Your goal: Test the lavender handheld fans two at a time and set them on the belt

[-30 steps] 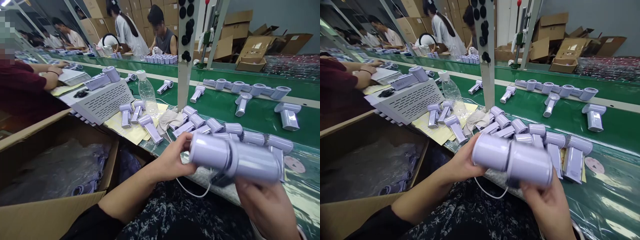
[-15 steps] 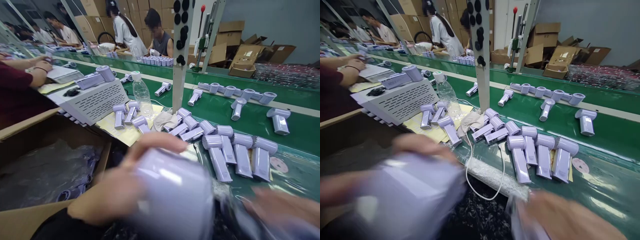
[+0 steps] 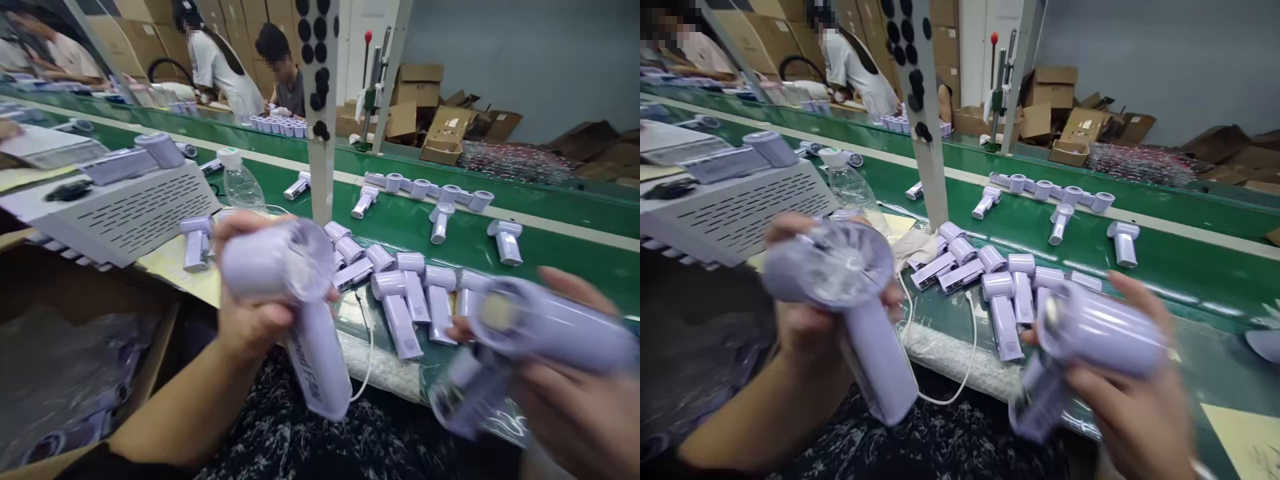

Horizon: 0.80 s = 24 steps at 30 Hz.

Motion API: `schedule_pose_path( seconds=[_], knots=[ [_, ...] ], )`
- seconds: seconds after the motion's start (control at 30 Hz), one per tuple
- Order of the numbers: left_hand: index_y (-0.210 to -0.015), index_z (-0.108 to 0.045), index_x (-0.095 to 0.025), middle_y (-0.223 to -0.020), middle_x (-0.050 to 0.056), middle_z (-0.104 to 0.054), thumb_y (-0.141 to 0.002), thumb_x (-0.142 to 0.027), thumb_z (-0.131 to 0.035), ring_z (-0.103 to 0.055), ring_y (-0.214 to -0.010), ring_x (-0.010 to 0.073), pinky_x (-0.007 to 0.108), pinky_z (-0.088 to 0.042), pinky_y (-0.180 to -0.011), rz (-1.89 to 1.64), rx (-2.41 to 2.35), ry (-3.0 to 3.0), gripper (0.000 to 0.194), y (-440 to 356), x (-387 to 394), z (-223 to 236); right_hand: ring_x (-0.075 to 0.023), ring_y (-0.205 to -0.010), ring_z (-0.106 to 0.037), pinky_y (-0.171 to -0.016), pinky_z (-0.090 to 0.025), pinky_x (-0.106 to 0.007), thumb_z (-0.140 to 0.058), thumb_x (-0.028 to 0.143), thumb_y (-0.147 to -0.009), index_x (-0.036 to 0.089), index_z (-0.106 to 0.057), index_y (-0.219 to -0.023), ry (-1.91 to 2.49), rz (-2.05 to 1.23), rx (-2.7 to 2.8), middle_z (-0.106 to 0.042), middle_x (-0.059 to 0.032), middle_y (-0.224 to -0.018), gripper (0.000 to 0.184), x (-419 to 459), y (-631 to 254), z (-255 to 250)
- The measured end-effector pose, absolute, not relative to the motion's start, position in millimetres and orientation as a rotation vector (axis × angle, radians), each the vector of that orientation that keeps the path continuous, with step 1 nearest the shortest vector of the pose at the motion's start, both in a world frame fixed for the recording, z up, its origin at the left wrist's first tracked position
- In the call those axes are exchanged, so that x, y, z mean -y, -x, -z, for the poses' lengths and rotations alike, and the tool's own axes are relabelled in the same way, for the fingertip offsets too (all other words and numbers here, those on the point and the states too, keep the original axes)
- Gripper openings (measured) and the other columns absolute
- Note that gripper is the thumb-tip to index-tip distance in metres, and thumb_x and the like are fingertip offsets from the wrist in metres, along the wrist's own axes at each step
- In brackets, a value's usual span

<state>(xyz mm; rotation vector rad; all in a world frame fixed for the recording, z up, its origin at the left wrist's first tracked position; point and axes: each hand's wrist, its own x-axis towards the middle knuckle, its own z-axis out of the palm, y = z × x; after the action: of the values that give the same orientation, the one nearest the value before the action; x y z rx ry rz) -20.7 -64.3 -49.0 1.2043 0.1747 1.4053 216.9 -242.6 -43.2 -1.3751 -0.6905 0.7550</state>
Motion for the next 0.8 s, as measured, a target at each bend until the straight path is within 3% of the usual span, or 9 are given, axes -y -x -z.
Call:
schedule_pose_path(
  seconds=[0.1, 0.2, 0.27, 0.33, 0.43, 0.53, 0.63, 0.7, 0.8],
  knots=[
    [-0.126, -0.059, -0.032, -0.126, 0.003, -0.060, -0.081, -0.043, -0.085, -0.072, -0.097, 0.0216, 0.033, -0.067, -0.075, -1.464, -0.067, -1.261, 0.054, -34, 83, 62, -0.0381, -0.114, -0.074, -0.100, -0.061, -0.054, -0.088, 0.060, -0.077, 0.033, -0.022, -0.168, 1.353, -0.822, 0.768, -0.071, -0.0161, -0.135, 0.115, 225, -188, 49],
    [-0.135, -0.054, -0.033, -0.131, 0.004, -0.058, -0.085, -0.042, -0.083, -0.064, -0.119, 0.0242, 0.042, -0.057, -0.105, -1.531, -0.069, -1.397, 0.058, -79, 92, 56, -0.0395, -0.147, -0.050, -0.123, -0.039, -0.055, -0.088, 0.070, -0.069, 0.028, -0.016, -0.171, 1.298, -0.933, 1.017, -0.047, -0.0162, -0.164, 0.132, 207, -183, 47],
    [-0.142, -0.050, -0.034, -0.140, 0.007, -0.057, -0.087, -0.045, -0.081, -0.057, -0.133, 0.0279, 0.047, -0.046, -0.117, -1.394, -0.090, -1.657, 0.064, -88, 84, 46, -0.0397, -0.145, -0.051, -0.120, -0.040, -0.057, -0.091, 0.065, -0.069, 0.029, -0.018, -0.171, 1.417, -0.872, 1.070, -0.046, -0.0151, -0.165, 0.130, 205, -207, 43],
    [-0.147, -0.050, -0.033, -0.152, 0.009, -0.052, -0.083, -0.044, -0.084, -0.044, -0.148, 0.0335, 0.053, -0.033, -0.126, -1.200, -0.182, -2.003, 0.073, -77, 63, 40, -0.0414, -0.132, -0.062, -0.111, -0.048, -0.060, -0.088, 0.063, -0.072, 0.030, -0.025, -0.169, 1.705, -0.649, 0.966, -0.054, -0.0166, -0.157, 0.120, 213, -253, 44],
    [-0.139, -0.062, -0.031, -0.158, 0.009, -0.050, -0.078, -0.046, -0.086, -0.044, -0.145, 0.0378, 0.059, -0.034, -0.123, -1.029, -0.420, -2.337, 0.068, -34, 14, 52, -0.0511, -0.121, -0.064, -0.099, -0.050, -0.067, -0.081, 0.065, -0.072, 0.016, -0.049, -0.158, 2.336, -0.071, 0.716, -0.067, -0.0257, -0.137, 0.104, 243, -342, 58],
    [-0.114, -0.076, -0.030, -0.133, 0.003, -0.070, -0.088, -0.052, -0.075, -0.061, -0.121, 0.0295, 0.049, -0.047, -0.111, -1.128, -0.523, -2.376, 0.034, 16, -28, 86, -0.0621, -0.111, -0.064, -0.090, -0.046, -0.075, -0.082, 0.052, -0.068, 0.013, -0.072, -0.126, 2.593, 0.108, 0.591, -0.074, -0.0287, -0.106, 0.070, 277, -413, 74],
    [-0.091, -0.080, -0.035, -0.107, -0.002, -0.079, -0.094, -0.056, -0.065, -0.069, -0.100, 0.0261, 0.041, -0.055, -0.093, -1.128, -0.506, -2.476, 0.026, 50, -41, 117, -0.0700, -0.134, -0.043, -0.099, -0.028, -0.085, -0.080, 0.043, -0.074, 0.020, -0.074, -0.101, 2.592, 0.330, 0.563, -0.065, -0.0340, -0.125, 0.035, 279, -451, 84],
    [-0.090, -0.080, -0.038, -0.099, -0.004, -0.080, -0.096, -0.057, -0.060, -0.070, -0.095, 0.0259, 0.041, -0.057, -0.086, -1.118, -0.519, -2.494, 0.028, 61, -33, 124, -0.0653, -0.145, -0.032, -0.107, -0.024, -0.081, -0.076, 0.037, -0.083, 0.019, -0.075, -0.099, 2.604, 0.439, 0.686, -0.055, -0.0328, -0.143, 0.024, 252, -469, 87],
    [-0.095, -0.078, -0.038, -0.101, -0.004, -0.080, -0.098, -0.035, -0.060, -0.071, -0.099, 0.0223, 0.036, -0.057, -0.091, -1.076, -0.703, -2.350, 0.019, 72, -8, 119, -0.0435, -0.137, -0.054, -0.110, -0.045, -0.061, -0.074, 0.030, -0.092, 0.017, -0.075, -0.109, 2.655, 0.325, 0.855, -0.062, -0.0216, -0.139, 0.022, 182, -498, 92]
  ],
)
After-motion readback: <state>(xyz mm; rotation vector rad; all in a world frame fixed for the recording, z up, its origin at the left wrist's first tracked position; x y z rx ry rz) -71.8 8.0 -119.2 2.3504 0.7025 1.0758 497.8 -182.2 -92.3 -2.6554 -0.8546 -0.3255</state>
